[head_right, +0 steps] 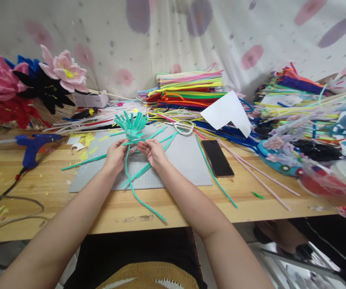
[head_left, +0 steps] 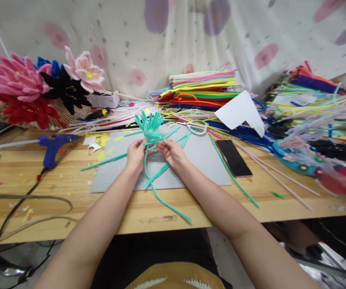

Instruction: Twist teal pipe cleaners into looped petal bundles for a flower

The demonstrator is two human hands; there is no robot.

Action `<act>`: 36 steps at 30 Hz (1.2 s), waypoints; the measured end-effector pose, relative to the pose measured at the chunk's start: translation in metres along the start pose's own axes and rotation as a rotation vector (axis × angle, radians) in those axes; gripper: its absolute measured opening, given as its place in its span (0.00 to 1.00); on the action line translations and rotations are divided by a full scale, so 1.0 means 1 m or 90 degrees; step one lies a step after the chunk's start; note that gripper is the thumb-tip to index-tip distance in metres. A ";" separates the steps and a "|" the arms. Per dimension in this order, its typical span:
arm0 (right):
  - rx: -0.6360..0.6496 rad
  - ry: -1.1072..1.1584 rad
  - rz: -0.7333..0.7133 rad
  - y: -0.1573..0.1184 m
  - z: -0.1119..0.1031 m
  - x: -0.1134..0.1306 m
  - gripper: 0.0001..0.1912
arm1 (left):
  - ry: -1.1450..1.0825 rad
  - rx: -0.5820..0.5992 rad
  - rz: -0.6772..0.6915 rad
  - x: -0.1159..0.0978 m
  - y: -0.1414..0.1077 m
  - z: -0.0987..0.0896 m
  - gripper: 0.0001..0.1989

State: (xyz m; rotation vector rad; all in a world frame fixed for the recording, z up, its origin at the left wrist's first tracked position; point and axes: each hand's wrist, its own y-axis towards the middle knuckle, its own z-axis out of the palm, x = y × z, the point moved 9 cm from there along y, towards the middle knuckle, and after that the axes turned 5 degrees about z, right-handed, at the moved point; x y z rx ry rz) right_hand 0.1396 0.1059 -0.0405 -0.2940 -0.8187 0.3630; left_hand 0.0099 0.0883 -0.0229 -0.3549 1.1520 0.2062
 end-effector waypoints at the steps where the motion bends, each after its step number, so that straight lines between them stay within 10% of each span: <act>1: 0.001 -0.002 -0.005 0.001 0.000 0.000 0.08 | -0.001 0.010 0.004 -0.001 0.000 0.001 0.04; 8: 0.017 -0.059 -0.010 0.000 0.004 0.003 0.09 | 0.018 0.113 0.052 -0.010 -0.002 0.010 0.11; 13: 0.121 -0.257 -0.011 0.001 0.011 0.003 0.05 | 0.056 0.050 0.067 -0.014 0.006 -0.003 0.11; 24: 0.039 -1.051 -0.474 -0.024 0.034 0.038 0.07 | 0.096 0.056 0.025 -0.009 0.008 -0.006 0.09; 36: 0.077 -1.271 -0.583 -0.033 0.047 0.028 0.15 | 0.048 0.070 -0.023 -0.005 0.007 -0.004 0.07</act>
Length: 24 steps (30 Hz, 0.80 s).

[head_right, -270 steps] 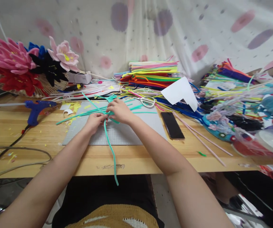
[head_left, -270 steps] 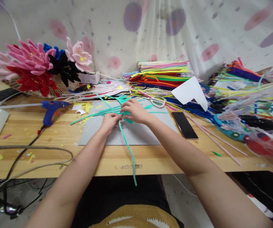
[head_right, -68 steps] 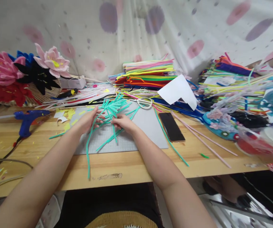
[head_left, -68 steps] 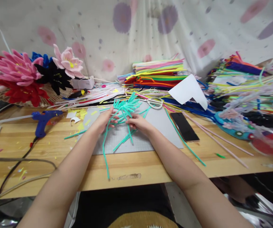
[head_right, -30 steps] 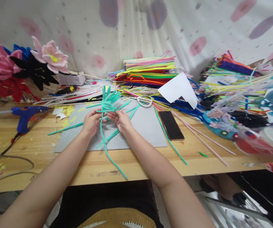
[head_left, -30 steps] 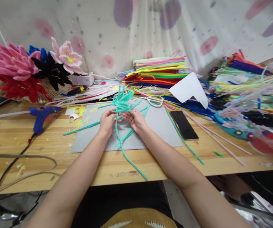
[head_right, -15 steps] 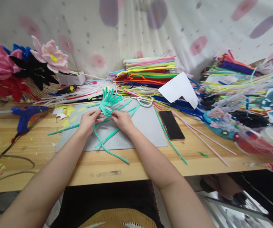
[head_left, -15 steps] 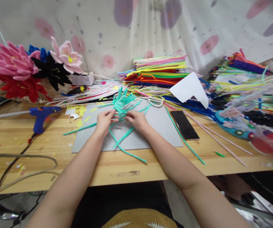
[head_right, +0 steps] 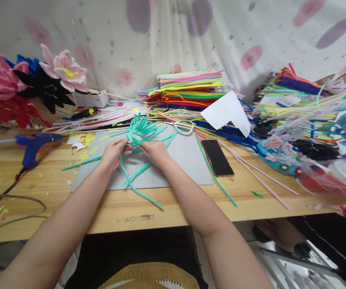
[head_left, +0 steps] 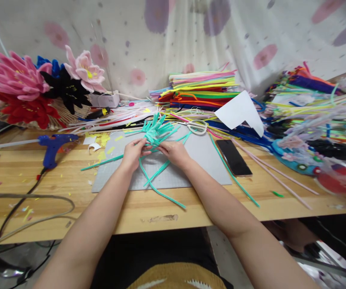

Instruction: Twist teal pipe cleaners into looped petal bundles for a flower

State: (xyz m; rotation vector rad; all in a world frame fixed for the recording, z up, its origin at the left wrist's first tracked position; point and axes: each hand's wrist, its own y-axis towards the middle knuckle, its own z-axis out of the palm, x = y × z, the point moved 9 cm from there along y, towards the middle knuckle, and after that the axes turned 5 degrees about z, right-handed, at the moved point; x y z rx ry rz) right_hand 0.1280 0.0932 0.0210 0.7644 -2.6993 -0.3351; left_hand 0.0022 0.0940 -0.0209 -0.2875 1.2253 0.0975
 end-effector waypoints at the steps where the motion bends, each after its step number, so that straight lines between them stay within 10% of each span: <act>1: -0.003 0.004 -0.003 0.000 0.000 0.000 0.15 | -0.002 0.007 0.001 0.000 0.000 0.001 0.07; 12: -0.028 0.066 0.019 -0.002 -0.005 -0.006 0.15 | -0.053 0.075 -0.012 -0.004 0.000 0.008 0.05; 24: 0.149 0.717 0.324 -0.005 0.046 -0.031 0.06 | 0.085 0.047 0.055 -0.006 -0.003 0.006 0.14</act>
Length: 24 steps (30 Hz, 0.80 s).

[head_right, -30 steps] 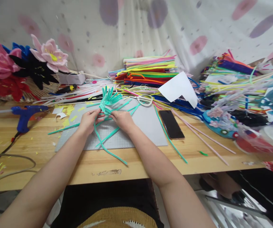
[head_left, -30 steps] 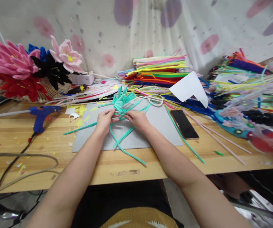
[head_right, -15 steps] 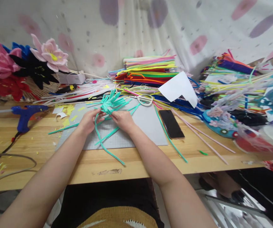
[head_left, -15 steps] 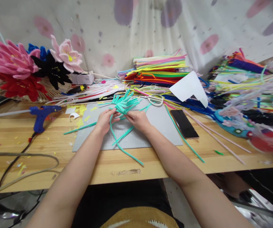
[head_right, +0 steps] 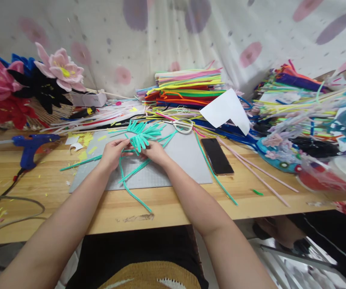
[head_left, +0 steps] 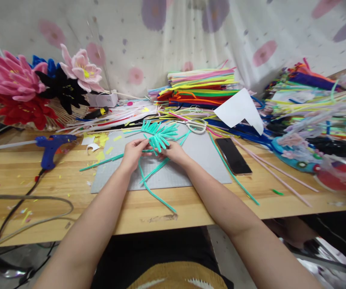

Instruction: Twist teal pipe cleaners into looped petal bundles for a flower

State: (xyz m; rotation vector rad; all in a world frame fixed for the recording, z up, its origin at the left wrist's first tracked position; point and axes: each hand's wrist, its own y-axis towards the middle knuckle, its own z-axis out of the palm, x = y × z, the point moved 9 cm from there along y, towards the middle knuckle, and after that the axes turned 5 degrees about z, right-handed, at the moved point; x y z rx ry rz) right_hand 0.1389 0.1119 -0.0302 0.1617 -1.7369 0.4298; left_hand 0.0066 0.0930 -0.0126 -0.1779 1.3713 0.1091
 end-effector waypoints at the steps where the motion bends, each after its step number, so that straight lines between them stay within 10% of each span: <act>1: 0.001 0.004 0.004 -0.001 0.000 0.000 0.05 | 0.007 0.000 -0.005 0.001 0.000 -0.001 0.14; 15: 0.143 -0.276 0.007 -0.022 -0.017 0.022 0.08 | 0.126 0.035 -0.008 0.004 0.003 -0.003 0.12; 20: -0.149 -0.467 -0.089 -0.041 -0.076 0.081 0.10 | 0.139 0.055 -0.020 0.006 0.001 0.002 0.10; 24: -0.163 -0.480 -0.262 -0.033 -0.043 0.110 0.08 | 0.151 0.074 -0.026 0.005 -0.002 0.006 0.09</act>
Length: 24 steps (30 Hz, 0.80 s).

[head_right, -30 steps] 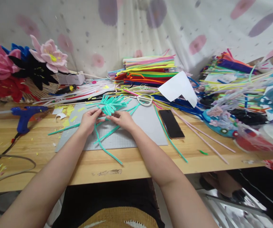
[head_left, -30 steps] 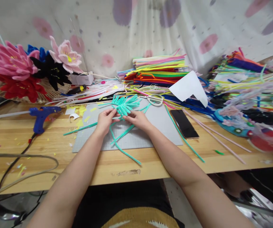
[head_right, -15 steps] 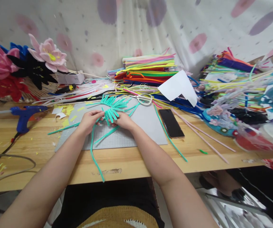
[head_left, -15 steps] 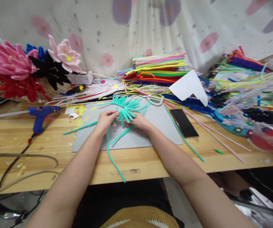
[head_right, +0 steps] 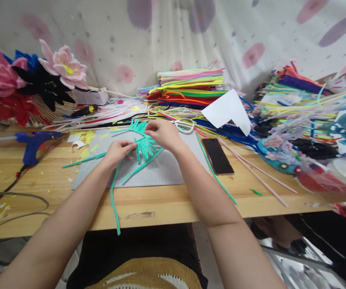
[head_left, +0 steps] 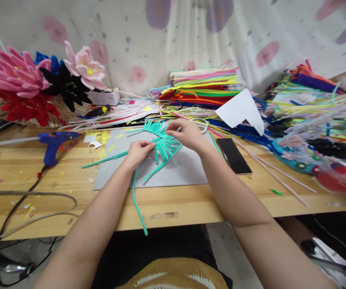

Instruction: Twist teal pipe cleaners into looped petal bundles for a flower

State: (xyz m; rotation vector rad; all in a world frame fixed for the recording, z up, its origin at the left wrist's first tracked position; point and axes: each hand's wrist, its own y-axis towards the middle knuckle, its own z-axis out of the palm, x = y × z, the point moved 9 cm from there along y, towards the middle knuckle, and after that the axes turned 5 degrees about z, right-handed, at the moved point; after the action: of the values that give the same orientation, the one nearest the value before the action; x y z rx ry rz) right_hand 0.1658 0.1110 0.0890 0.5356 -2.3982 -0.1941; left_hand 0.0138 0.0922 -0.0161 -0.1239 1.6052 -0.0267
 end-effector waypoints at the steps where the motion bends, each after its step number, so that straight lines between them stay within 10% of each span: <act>1: 0.041 -0.003 -0.045 0.005 0.016 0.009 0.07 | 0.001 0.004 0.001 -0.001 -0.001 0.001 0.09; 7: 0.210 0.005 0.015 0.026 0.076 0.006 0.07 | -0.037 0.030 -0.017 -0.001 -0.003 0.005 0.10; 24: 0.205 -0.044 0.004 0.028 0.077 0.008 0.09 | 0.029 -0.039 0.041 0.001 0.002 -0.002 0.08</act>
State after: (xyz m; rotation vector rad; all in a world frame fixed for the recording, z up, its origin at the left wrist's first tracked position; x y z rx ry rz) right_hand 0.1018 0.1334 0.0420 0.6758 -2.5133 0.1827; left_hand 0.0118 0.0944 -0.0174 -0.1191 1.6546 0.0703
